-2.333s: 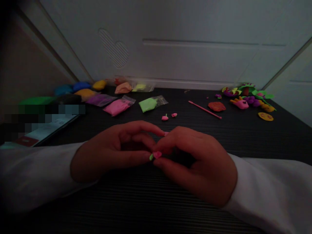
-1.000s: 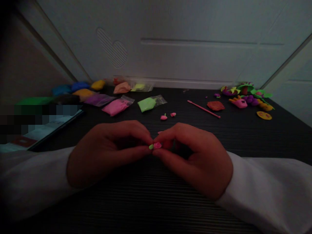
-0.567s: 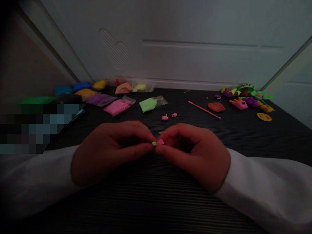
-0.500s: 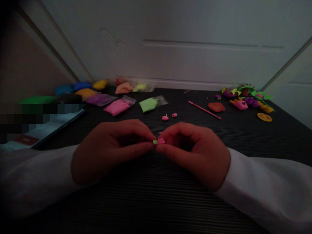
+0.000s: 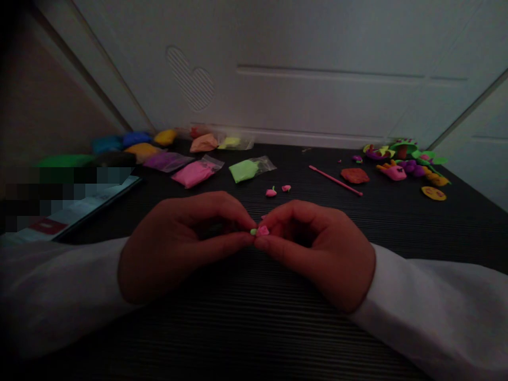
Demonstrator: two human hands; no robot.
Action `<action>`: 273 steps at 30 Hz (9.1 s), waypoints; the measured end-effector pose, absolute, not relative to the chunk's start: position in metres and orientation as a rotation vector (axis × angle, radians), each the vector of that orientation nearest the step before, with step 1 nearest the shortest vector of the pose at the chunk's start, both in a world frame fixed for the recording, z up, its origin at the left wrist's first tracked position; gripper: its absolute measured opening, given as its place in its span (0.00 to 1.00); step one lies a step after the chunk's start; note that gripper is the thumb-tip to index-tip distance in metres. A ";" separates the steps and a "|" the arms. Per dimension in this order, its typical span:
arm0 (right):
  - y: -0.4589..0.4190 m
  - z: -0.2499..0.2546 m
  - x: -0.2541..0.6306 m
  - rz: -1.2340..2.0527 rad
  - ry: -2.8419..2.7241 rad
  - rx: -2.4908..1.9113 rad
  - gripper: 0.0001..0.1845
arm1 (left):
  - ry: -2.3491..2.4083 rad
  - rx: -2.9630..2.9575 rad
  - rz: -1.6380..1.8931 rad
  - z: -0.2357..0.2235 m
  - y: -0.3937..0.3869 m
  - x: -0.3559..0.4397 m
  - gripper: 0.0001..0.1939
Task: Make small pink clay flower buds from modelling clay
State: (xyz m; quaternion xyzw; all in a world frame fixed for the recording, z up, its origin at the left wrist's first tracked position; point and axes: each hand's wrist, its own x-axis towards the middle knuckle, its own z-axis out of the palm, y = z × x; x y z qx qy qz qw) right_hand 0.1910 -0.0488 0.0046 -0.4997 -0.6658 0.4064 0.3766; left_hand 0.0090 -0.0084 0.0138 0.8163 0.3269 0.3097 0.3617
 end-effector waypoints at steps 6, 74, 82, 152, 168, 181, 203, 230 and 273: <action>-0.049 0.006 0.190 1.008 -1.713 -1.274 0.06 | 0.840 2.107 0.753 0.015 -0.008 0.008 0.03; -0.049 0.010 0.193 1.163 -1.640 -1.234 0.03 | 0.705 2.135 0.877 0.013 -0.011 0.004 0.07; -0.046 0.011 0.193 1.449 -1.467 -1.191 0.04 | 0.560 2.401 1.078 0.014 -0.012 0.001 0.08; -0.056 0.007 0.192 0.918 -1.814 -1.322 0.07 | 0.667 2.313 0.909 0.012 -0.009 0.005 0.05; -0.052 0.007 0.193 1.162 -1.608 -1.266 0.06 | 0.681 2.178 0.817 0.010 -0.007 0.005 0.06; -0.050 0.004 0.193 1.444 -1.478 -1.105 0.07 | 0.569 1.476 0.495 0.014 -0.005 0.012 0.08; -0.054 0.006 0.192 1.251 -1.591 -1.187 0.06 | 0.634 1.542 0.473 0.012 -0.007 0.010 0.05; -0.053 0.007 0.192 1.136 -1.665 -1.250 0.05 | 0.705 1.586 0.477 0.013 -0.008 0.012 0.05; -0.052 0.007 0.189 1.128 -1.589 -1.260 0.07 | 0.871 1.709 0.663 0.011 -0.009 0.014 0.04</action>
